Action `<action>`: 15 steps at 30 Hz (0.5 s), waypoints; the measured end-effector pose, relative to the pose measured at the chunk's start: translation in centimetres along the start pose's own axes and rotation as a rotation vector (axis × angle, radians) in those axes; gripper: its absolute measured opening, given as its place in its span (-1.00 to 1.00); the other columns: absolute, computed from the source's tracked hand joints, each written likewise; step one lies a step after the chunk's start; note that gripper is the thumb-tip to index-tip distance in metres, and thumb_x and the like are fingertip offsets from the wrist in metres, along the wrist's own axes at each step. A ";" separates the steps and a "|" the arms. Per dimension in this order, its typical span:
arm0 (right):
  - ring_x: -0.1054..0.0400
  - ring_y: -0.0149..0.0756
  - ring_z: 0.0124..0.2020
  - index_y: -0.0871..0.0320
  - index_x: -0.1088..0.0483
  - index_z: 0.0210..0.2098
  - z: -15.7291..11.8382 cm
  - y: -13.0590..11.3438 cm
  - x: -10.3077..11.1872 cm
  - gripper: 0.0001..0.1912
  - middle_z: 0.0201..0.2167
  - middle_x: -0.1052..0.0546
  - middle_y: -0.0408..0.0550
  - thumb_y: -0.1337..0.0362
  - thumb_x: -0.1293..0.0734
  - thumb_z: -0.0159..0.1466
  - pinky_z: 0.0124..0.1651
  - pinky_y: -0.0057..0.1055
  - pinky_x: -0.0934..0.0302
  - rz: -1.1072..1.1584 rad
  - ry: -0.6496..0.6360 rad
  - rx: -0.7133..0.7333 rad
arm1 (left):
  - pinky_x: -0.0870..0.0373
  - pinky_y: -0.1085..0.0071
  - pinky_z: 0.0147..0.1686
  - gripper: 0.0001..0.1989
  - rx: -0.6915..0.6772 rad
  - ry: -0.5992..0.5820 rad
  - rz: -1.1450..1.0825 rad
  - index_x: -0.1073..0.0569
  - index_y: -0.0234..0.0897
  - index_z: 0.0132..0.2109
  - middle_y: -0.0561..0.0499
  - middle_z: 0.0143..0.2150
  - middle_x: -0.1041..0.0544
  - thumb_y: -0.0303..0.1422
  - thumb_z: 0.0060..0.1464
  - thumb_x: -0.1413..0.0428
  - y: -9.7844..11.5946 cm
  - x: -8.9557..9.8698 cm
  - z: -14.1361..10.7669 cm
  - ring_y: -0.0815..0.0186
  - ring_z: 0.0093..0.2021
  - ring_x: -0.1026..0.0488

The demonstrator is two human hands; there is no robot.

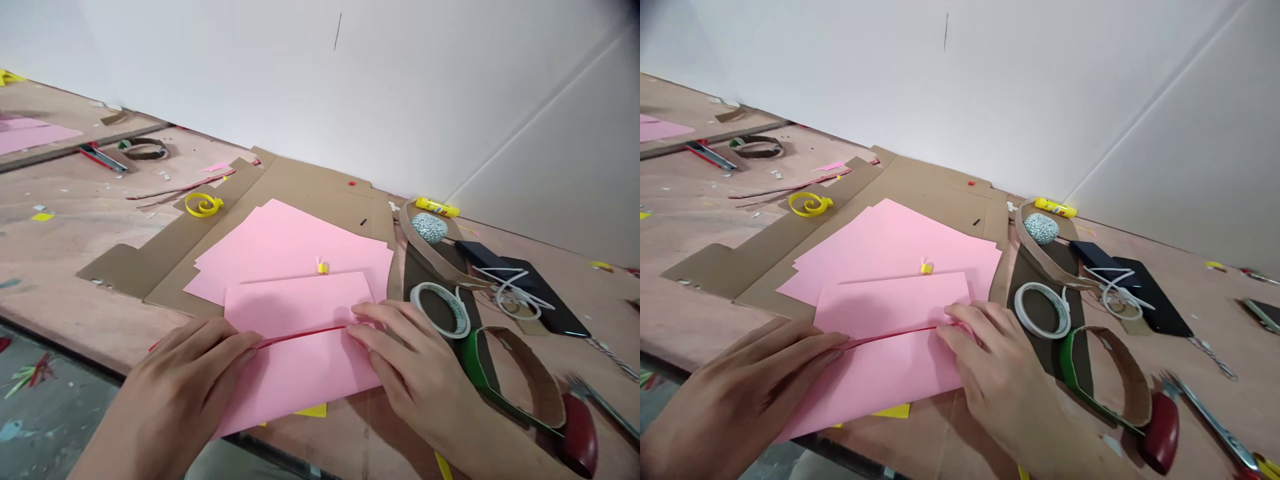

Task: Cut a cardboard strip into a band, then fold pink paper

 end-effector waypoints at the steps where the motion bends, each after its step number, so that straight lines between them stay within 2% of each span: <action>1: -0.39 -0.07 0.21 0.17 -0.51 0.13 0.0 0.0 0.1 -0.58 0.16 -0.60 0.06 0.57 -0.17 0.43 0.28 -0.11 -0.27 -0.006 -0.022 0.036 | -0.49 0.44 -0.16 -0.67 -0.025 0.006 0.020 -0.64 -0.03 -0.05 0.08 -0.13 -0.71 -0.20 0.48 0.04 -0.1 -0.1 0.0 0.28 -0.15 -0.64; 3: -0.29 -0.12 0.35 0.22 -0.43 0.24 0.1 -0.2 0.5 -0.56 0.27 -0.55 0.06 0.53 -0.17 0.44 0.44 -0.13 -0.09 0.007 -0.087 0.074 | -0.47 0.45 -0.18 -0.67 -0.064 0.018 0.029 -0.64 -0.04 -0.05 0.09 -0.12 -0.71 -0.23 0.49 0.04 -0.2 -0.2 0.3 0.30 -0.16 -0.64; 5: -0.23 -0.14 0.42 0.28 -0.35 0.33 0.3 -0.4 1.1 -0.56 0.35 -0.51 0.07 0.40 -0.20 0.50 0.55 -0.15 0.12 -0.021 -0.135 0.110 | -0.46 0.49 -0.19 -0.70 -0.084 0.022 0.003 -0.63 -0.04 -0.07 0.13 -0.12 -0.71 -0.24 0.48 0.01 -0.1 -0.1 0.7 0.36 -0.19 -0.64; 8: -0.25 -0.10 0.43 0.26 -0.42 0.29 0.5 -0.8 1.4 -0.57 0.36 -0.51 0.03 0.19 -0.28 0.53 0.61 -0.12 0.29 -0.096 -0.145 0.146 | -0.44 0.57 -0.18 -0.75 -0.081 0.014 -0.045 -0.62 -0.02 -0.09 0.19 -0.13 -0.70 -0.26 0.46 -0.04 -0.1 0.0 1.4 0.45 -0.22 -0.63; 12: -0.32 -0.13 0.39 0.26 -0.48 0.23 0.5 -0.9 0.6 -0.61 0.31 -0.56 -0.03 0.15 -0.26 0.56 0.58 -0.19 0.19 -0.100 -0.179 0.131 | -0.42 0.59 -0.20 -0.76 -0.046 -0.015 -0.056 -0.59 -0.01 -0.07 0.19 -0.13 -0.65 -0.24 0.49 -0.02 -0.5 0.3 0.9 0.46 -0.19 -0.59; 14: -0.36 -0.16 0.35 0.24 -0.49 0.23 0.6 -1.0 0.4 -0.58 0.29 -0.59 -0.07 0.12 -0.22 0.59 0.54 -0.27 0.14 -0.132 -0.222 0.143 | -0.43 0.56 -0.11 -0.78 -0.049 -0.048 -0.023 -0.58 -0.02 0.02 0.13 -0.01 -0.62 -0.29 0.48 -0.02 -0.9 0.6 0.0 0.40 -0.04 -0.57; 15: -0.39 -0.17 0.32 0.23 -0.50 0.22 0.7 -1.0 0.4 -0.58 0.27 -0.60 -0.08 0.11 -0.19 0.60 0.52 -0.28 0.11 -0.158 -0.226 0.155 | -0.44 0.51 0.01 -0.77 -0.074 -0.074 0.003 -0.56 -0.03 0.10 0.10 0.10 -0.60 -0.33 0.46 -0.03 -0.9 0.8 -0.5 0.36 0.07 -0.55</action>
Point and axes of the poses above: each hand's wrist, its own z-axis towards the middle knuckle, its own x-axis out of the back of the hand, y = z × x, the point moved 1 cm from there along z, towards the middle knuckle
